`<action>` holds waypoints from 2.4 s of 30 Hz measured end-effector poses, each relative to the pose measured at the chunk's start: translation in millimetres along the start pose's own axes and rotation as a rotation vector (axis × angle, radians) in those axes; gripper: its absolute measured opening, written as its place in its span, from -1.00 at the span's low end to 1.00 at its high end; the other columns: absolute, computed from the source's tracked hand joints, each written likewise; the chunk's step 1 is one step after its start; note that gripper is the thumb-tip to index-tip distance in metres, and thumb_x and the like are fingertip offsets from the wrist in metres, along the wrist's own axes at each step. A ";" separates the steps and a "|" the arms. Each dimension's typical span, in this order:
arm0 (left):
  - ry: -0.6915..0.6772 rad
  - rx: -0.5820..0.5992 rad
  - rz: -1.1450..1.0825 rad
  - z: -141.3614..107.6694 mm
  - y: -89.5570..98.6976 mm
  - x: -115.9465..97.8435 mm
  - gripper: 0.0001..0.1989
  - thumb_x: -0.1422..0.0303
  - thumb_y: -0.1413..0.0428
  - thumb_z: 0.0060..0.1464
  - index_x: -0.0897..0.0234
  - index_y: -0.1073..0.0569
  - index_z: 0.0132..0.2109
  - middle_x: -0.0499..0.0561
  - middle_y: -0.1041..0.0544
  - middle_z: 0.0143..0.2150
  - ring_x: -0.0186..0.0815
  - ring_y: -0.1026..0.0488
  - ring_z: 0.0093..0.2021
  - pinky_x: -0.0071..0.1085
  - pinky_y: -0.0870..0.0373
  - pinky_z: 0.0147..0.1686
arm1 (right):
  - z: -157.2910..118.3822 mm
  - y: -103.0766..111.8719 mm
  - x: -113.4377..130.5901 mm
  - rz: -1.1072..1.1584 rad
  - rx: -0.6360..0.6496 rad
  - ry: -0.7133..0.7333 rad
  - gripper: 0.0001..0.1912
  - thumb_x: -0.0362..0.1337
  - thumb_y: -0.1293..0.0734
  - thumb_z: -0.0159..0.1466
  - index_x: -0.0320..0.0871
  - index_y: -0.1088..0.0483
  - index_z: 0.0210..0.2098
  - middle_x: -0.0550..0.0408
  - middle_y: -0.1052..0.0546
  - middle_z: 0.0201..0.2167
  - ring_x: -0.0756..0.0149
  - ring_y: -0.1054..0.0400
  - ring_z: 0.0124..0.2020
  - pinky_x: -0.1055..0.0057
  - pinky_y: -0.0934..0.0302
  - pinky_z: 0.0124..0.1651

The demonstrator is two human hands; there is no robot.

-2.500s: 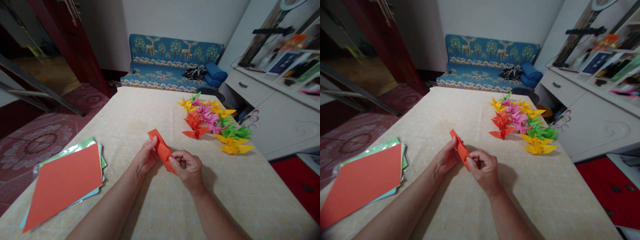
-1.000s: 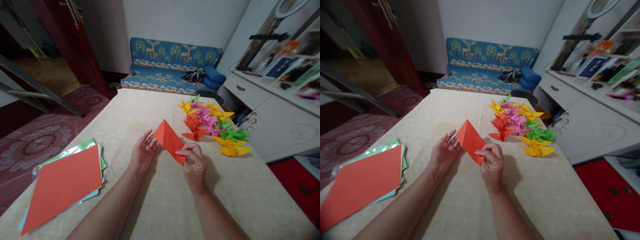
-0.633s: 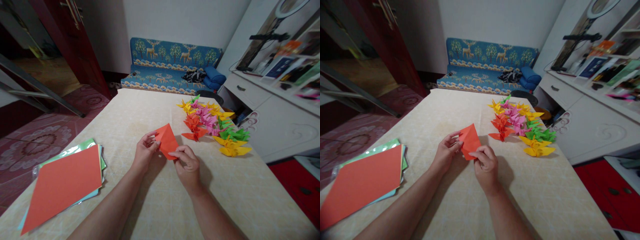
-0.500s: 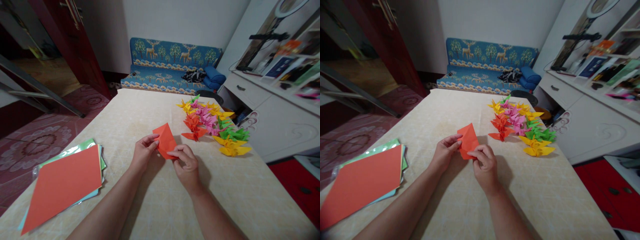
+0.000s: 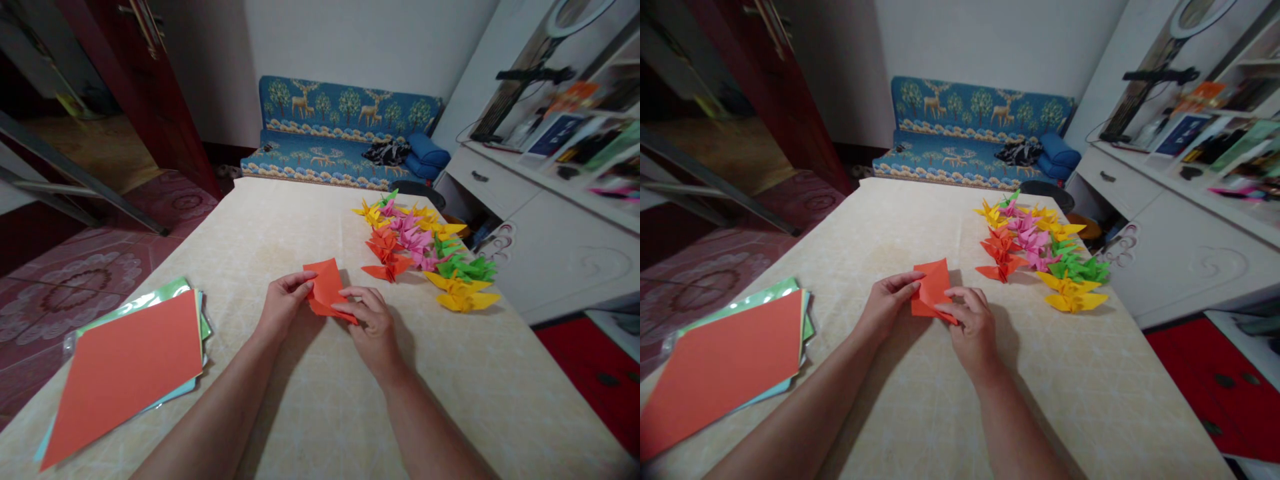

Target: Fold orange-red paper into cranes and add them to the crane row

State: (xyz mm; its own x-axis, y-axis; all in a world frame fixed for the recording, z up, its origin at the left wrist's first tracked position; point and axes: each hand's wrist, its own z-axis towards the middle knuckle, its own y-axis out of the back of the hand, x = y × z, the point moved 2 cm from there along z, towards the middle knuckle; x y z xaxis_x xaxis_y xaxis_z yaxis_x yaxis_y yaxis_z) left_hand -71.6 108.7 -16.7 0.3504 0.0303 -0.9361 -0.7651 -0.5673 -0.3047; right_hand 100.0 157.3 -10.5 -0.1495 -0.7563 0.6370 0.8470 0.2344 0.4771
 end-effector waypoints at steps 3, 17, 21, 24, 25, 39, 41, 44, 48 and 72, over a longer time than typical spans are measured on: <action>-0.029 0.014 0.052 2.4 2.9 0.4 -0.69 0.32 -0.30 -0.19 0.39 -0.61 -0.25 0.07 -0.61 -0.40 -0.39 -0.44 -0.46 -0.51 -0.31 -0.41 | -0.3 -0.3 -0.4 0.030 0.013 0.002 -0.49 -0.67 -0.21 0.03 0.00 -0.55 -0.26 0.06 -0.49 -0.19 0.23 -0.35 -0.10 0.25 -0.30 -0.07; -0.025 0.125 0.110 -0.8 -1.8 1.8 -0.58 0.32 -0.34 -0.23 0.38 -0.58 -0.14 -0.03 -0.55 -0.51 -0.48 -0.35 -0.56 -0.54 -0.25 -0.50 | -2.2 -4.2 1.6 0.123 0.062 -0.027 -0.51 -0.66 -0.16 0.05 -0.05 -0.53 -0.27 0.08 -0.43 -0.26 0.34 -0.38 -0.20 0.43 -0.31 -0.20; 0.055 0.248 0.106 -1.6 2.9 -2.2 -0.61 0.32 -0.34 -0.22 0.35 -0.60 -0.17 0.05 -0.62 -0.34 -0.39 -0.45 -0.42 -0.50 -0.32 -0.37 | -1.5 -3.0 6.9 0.033 0.017 0.013 -0.53 -0.62 -0.19 0.14 -0.02 -0.51 -0.15 0.02 -0.40 -0.13 0.28 -0.34 -0.09 0.33 -0.30 -0.09; 0.134 0.359 0.118 -3.4 4.6 -4.9 -0.62 0.31 -0.35 -0.22 0.33 -0.61 -0.17 0.08 -0.63 -0.25 -0.33 -0.49 -0.33 -0.45 -0.36 -0.27 | 0.2 3.1 3.5 -0.082 -0.051 -0.001 -0.54 -0.59 -0.23 0.14 0.03 -0.52 -0.15 0.02 -0.38 -0.06 0.22 -0.29 -0.01 0.23 -0.28 -0.01; 0.148 0.377 0.124 -3.9 5.0 -5.4 -0.62 0.32 -0.35 -0.22 0.32 -0.61 -0.17 0.08 -0.63 -0.25 -0.33 -0.49 -0.33 -0.45 -0.36 -0.26 | 0.9 4.6 2.3 -0.103 -0.045 0.001 -0.56 -0.59 -0.24 0.14 0.04 -0.53 -0.18 0.03 -0.39 -0.07 0.21 -0.28 -0.02 0.22 -0.28 -0.01; 0.004 0.068 0.123 4.3 7.2 -2.4 -0.77 0.40 -0.29 -0.23 0.34 -0.62 -0.31 0.03 -0.62 -0.40 -0.41 -0.42 -0.46 -0.52 -0.30 -0.39 | -1.6 -4.1 -0.6 -0.072 0.081 -0.028 -0.56 -0.59 -0.33 0.05 -0.01 -0.51 -0.17 0.04 -0.42 -0.07 0.20 -0.28 0.00 0.21 -0.26 0.04; 0.009 0.044 0.109 3.6 5.4 -2.9 -0.77 0.40 -0.29 -0.25 0.35 -0.62 -0.32 0.01 -0.60 -0.46 -0.44 -0.38 -0.51 -0.53 -0.28 -0.45 | -3.0 -5.7 -3.6 -0.006 0.071 -0.067 -0.55 -0.59 -0.32 0.06 -0.01 -0.51 -0.15 0.04 -0.40 -0.07 0.23 -0.30 -0.02 0.25 -0.28 0.03; 0.029 0.058 0.102 1.3 2.9 -4.2 -0.74 0.38 -0.31 -0.26 0.36 -0.62 -0.30 0.04 -0.60 -0.45 -0.43 -0.39 -0.51 -0.53 -0.28 -0.46 | -3.8 -6.3 -6.0 0.056 0.054 -0.098 -0.55 -0.62 -0.24 0.09 -0.01 -0.52 -0.20 0.06 -0.41 -0.12 0.28 -0.34 -0.05 0.32 -0.30 -0.02; 0.031 0.063 0.109 0.1 4.0 -4.2 -0.74 0.36 -0.31 -0.22 0.37 -0.62 -0.28 0.09 -0.62 -0.38 -0.39 -0.44 -0.46 -0.51 -0.31 -0.44 | -3.0 -4.5 -6.7 0.084 0.021 -0.108 -0.50 -0.64 -0.17 0.06 -0.02 -0.52 -0.22 0.07 -0.42 -0.17 0.32 -0.37 -0.09 0.37 -0.31 -0.06; -0.327 0.313 0.628 -19.9 0.9 -31.0 -0.77 0.30 -0.11 0.10 0.32 -0.60 -0.20 0.04 -0.56 -0.46 -0.35 -0.45 -0.47 -0.49 -0.35 -0.45 | 2.7 10.2 -21.9 -0.054 0.127 -0.062 -0.73 -0.58 -0.28 0.12 -0.10 -0.50 -0.38 0.09 -0.56 -0.36 0.26 -0.41 -0.26 0.26 -0.26 -0.11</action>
State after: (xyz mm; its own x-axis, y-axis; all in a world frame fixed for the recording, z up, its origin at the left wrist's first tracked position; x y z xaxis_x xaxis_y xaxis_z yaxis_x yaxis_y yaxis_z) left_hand -72.4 90.9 15.5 -0.3399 0.0486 -0.9392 -0.9017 -0.3007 0.3107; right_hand 110.5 178.0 -17.9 -0.2272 -0.7318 0.6426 0.7665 0.2727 0.5815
